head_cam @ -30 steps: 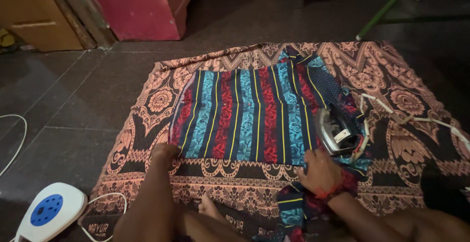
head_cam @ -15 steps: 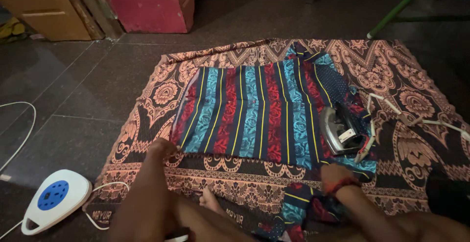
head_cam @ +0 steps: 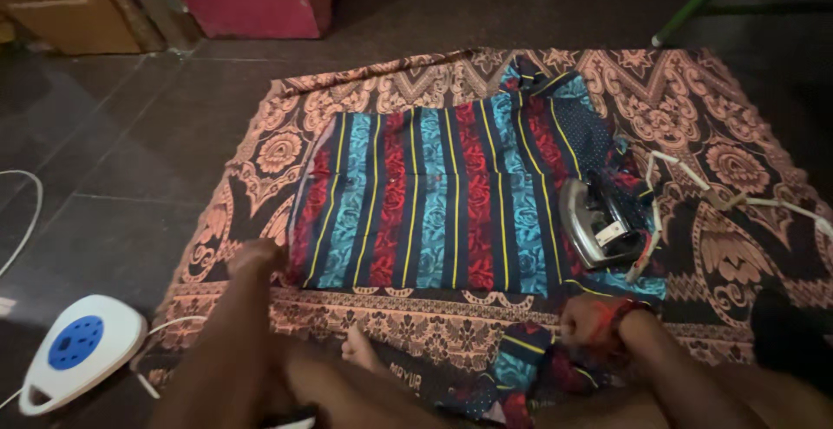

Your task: The person irons a patterned shirt laid out on a patterned cloth on the floor. They use a handheld iron to smooth the fabric, adjusting the shirt and sleeves as needed.

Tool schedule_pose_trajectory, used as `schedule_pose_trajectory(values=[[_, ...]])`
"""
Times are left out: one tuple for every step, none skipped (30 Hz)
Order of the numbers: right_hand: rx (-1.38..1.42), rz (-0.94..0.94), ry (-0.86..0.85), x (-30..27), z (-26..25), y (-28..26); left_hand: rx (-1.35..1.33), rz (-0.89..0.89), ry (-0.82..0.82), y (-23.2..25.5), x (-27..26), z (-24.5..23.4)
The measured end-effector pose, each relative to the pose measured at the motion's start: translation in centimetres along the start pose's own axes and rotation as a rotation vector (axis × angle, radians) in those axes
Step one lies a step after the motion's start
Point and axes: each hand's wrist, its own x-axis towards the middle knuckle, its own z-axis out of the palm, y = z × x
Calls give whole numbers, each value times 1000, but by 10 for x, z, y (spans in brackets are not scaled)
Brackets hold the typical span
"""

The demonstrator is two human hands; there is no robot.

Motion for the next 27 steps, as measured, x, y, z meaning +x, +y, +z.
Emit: schedule_pose_trajectory(values=[[91,-14,125,-5,-5,0,38,13,30,7,-2,-10],[181,-33,249,-8,-12,2,65,25,63,13,-4,-21],[270,-53,375,-8,-24,5,97,77,99,21,-4,-31],[224,70,552,-4,-43,10,123,134,121,26,-7,-35],[174,197,726,-1,-60,18,148,187,139,32,-10,-35],[231,184,971,2,-74,25,177,316,154,43,-12,-35],[286,167,1216,6,-85,34,207,445,168,53,-15,-31],[235,202,1251,12,-98,40,236,566,190,58,-18,-29],[183,238,1285,19,-110,47,182,602,192,63,-22,-22],[135,271,1308,28,-115,51,132,632,184,65,-31,-8],[150,296,1274,38,-114,52,176,590,147,72,-37,3],[169,326,1246,47,-108,52,227,558,115,83,-38,9],[189,356,1218,55,-102,51,192,604,82,91,-38,13],[183,373,1284,61,-94,50,158,648,43,100,-39,19],[177,390,1351,66,-86,48,142,677,67,111,-37,24],[163,403,1412,69,-84,48,119,700,87,119,-37,31],[201,417,1374,70,-85,48,95,723,108,123,-37,35],[239,437,1333,67,-84,48,116,724,100,125,-37,38],[277,456,1292,64,-86,47,137,726,91,126,-37,40],[256,437,1316,58,-88,45,161,736,86,130,-34,40],[235,418,1340,52,-91,41,229,710,58,131,-32,39],[210,391,1365,46,-96,35,294,678,33,128,-30,38],[239,299,1346,41,-100,27,359,645,9,126,-29,37],[272,214,1325,35,-98,17,352,606,-9,123,-28,36],[305,130,1302,30,-98,6,346,568,-27,121,-27,36],[286,82,1288,24,-100,-5,339,533,-42,122,-24,35],[266,34,1273,20,-102,-15,339,539,-44,125,-21,34]])
